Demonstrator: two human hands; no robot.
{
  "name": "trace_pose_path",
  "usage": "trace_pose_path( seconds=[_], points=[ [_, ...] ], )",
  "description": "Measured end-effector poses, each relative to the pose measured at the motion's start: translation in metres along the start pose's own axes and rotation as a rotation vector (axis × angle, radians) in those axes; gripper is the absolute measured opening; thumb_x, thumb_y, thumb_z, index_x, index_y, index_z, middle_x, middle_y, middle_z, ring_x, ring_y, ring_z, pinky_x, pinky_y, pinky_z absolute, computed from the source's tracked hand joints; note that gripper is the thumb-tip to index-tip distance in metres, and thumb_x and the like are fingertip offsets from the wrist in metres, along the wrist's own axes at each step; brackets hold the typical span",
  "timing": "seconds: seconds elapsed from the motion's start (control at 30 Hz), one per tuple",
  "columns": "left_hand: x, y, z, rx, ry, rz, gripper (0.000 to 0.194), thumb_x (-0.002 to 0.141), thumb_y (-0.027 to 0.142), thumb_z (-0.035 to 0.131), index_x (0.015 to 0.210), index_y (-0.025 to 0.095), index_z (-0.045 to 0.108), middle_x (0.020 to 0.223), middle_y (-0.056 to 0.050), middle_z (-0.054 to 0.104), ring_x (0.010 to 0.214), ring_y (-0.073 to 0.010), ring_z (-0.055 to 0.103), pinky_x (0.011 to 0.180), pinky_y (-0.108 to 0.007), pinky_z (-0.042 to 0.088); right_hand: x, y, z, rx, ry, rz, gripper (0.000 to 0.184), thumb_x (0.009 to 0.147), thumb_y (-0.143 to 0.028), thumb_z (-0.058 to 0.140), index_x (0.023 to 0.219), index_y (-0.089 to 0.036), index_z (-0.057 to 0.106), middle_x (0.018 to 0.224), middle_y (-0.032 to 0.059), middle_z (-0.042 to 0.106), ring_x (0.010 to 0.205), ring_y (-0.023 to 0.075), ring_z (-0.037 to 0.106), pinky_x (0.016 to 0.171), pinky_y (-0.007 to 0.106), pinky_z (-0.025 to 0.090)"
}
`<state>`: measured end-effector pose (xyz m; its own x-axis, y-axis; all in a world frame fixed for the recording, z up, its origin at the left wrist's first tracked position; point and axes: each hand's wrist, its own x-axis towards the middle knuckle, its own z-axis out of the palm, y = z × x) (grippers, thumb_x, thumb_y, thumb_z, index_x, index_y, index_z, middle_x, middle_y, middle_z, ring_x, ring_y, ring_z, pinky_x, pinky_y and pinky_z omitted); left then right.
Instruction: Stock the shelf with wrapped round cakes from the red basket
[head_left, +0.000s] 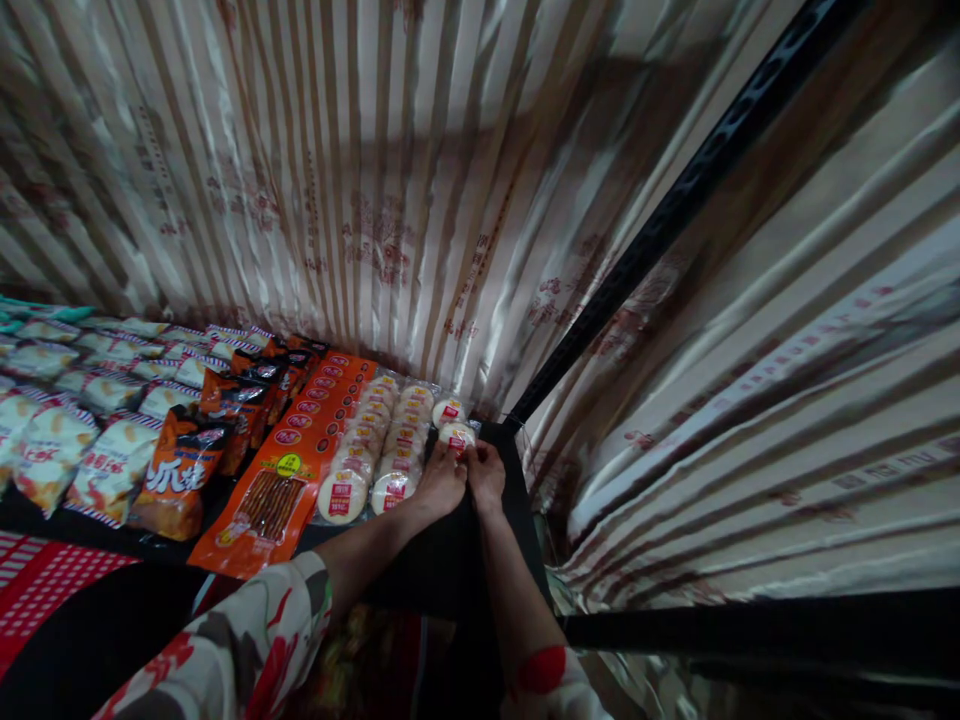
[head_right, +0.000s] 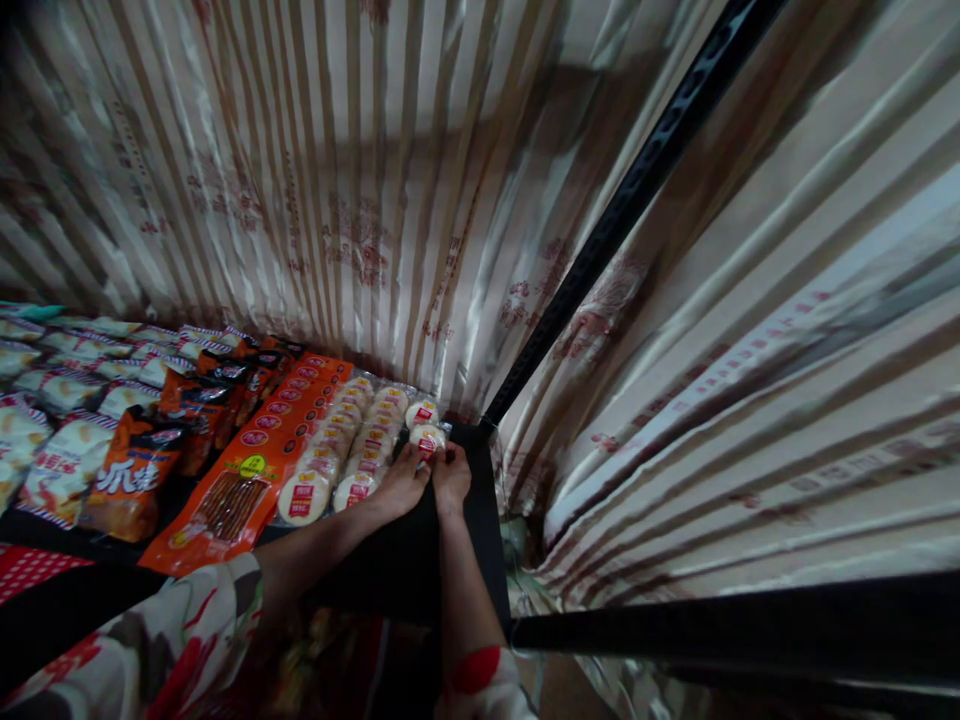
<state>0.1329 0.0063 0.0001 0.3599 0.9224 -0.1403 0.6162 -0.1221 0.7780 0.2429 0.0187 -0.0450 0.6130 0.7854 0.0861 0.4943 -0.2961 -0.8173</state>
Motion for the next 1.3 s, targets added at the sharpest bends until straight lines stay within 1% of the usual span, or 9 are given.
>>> trace_pose_path(
  seconds=[0.13,0.27,0.43,0.57,0.67,0.73,0.83,1.07,1.3],
  points=[
    [0.012,-0.006,0.013,-0.007,0.035,0.043,0.043,0.089,0.021,0.031,0.128,0.010,0.045,0.136,-0.012,0.044,0.130,-0.0193,0.034,0.110,-0.030,0.024,0.009,-0.001,0.007,0.007,0.003,-0.031,0.027,0.075,-0.035,0.049,0.089,-0.017,0.063,0.082,0.0062,0.068,0.075,0.0178,0.063,0.067,0.026,0.044],
    [0.021,-0.009,0.018,0.002,0.071,0.013,0.043,0.089,0.025,0.032,0.126,0.009,0.047,0.137,-0.014,0.041,0.130,-0.0208,0.033,0.109,-0.030,0.025,0.016,-0.001,0.013,0.029,0.002,-0.024,0.026,0.074,-0.034,0.050,0.088,-0.017,0.063,0.082,0.0064,0.068,0.074,0.0174,0.062,0.066,0.025,0.044],
    [0.027,-0.004,0.010,0.038,0.058,-0.033,0.041,0.088,0.024,0.031,0.122,0.012,0.050,0.132,-0.011,0.047,0.128,-0.0191,0.036,0.109,-0.031,0.025,0.023,-0.004,0.019,0.004,0.009,-0.048,0.026,0.075,-0.034,0.048,0.089,-0.017,0.062,0.083,0.0067,0.068,0.075,0.0177,0.062,0.069,0.026,0.044],
    [0.027,0.001,0.002,0.050,0.024,-0.063,0.044,0.089,0.026,0.030,0.128,0.012,0.046,0.135,-0.012,0.044,0.128,-0.0207,0.036,0.108,-0.030,0.026,0.027,-0.008,0.021,-0.069,0.024,-0.061,0.028,0.074,-0.033,0.050,0.090,-0.015,0.063,0.090,0.0102,0.067,0.083,0.0199,0.061,0.074,0.028,0.044],
    [0.028,0.003,-0.001,0.069,0.000,-0.064,0.046,0.089,0.026,0.029,0.130,0.011,0.043,0.136,-0.011,0.044,0.130,-0.0218,0.033,0.108,-0.032,0.024,0.029,-0.011,0.022,-0.083,-0.012,-0.029,0.029,0.075,-0.033,0.049,0.093,-0.015,0.063,0.088,0.0089,0.067,0.080,0.0193,0.062,0.071,0.027,0.044],
    [0.029,0.003,-0.001,0.081,-0.008,-0.057,0.046,0.089,0.026,0.028,0.130,0.010,0.043,0.136,-0.012,0.044,0.131,-0.0223,0.031,0.109,-0.032,0.023,0.029,-0.012,0.022,-0.080,-0.034,-0.005,0.029,0.076,-0.034,0.048,0.095,-0.017,0.062,0.086,0.0072,0.068,0.078,0.0183,0.062,0.068,0.026,0.044],
    [0.031,0.003,-0.001,0.077,0.000,-0.056,0.046,0.089,0.026,0.028,0.128,0.008,0.045,0.136,-0.014,0.044,0.130,-0.0227,0.033,0.108,-0.032,0.025,0.029,-0.014,0.023,-0.080,-0.030,0.013,0.028,0.077,-0.037,0.050,0.094,-0.019,0.062,0.085,0.0051,0.068,0.075,0.0168,0.062,0.065,0.025,0.043],
    [0.033,0.004,-0.002,0.087,0.030,-0.063,0.046,0.090,0.026,0.028,0.127,0.007,0.046,0.134,-0.013,0.046,0.128,-0.0200,0.035,0.108,-0.028,0.024,0.031,-0.015,0.028,-0.059,-0.014,-0.008,0.024,0.077,-0.037,0.052,0.091,-0.021,0.061,0.083,0.0034,0.068,0.073,0.0157,0.062,0.062,0.023,0.043],
    [0.034,-0.001,0.003,0.075,0.031,-0.034,0.047,0.091,0.026,0.027,0.135,0.015,0.038,0.137,-0.010,0.043,0.130,-0.0220,0.032,0.110,-0.036,0.021,0.028,-0.017,0.030,-0.059,-0.014,0.010,0.027,0.080,-0.036,0.047,0.095,-0.018,0.060,0.084,0.0056,0.068,0.073,0.0168,0.062,0.063,0.025,0.043]
  ],
)
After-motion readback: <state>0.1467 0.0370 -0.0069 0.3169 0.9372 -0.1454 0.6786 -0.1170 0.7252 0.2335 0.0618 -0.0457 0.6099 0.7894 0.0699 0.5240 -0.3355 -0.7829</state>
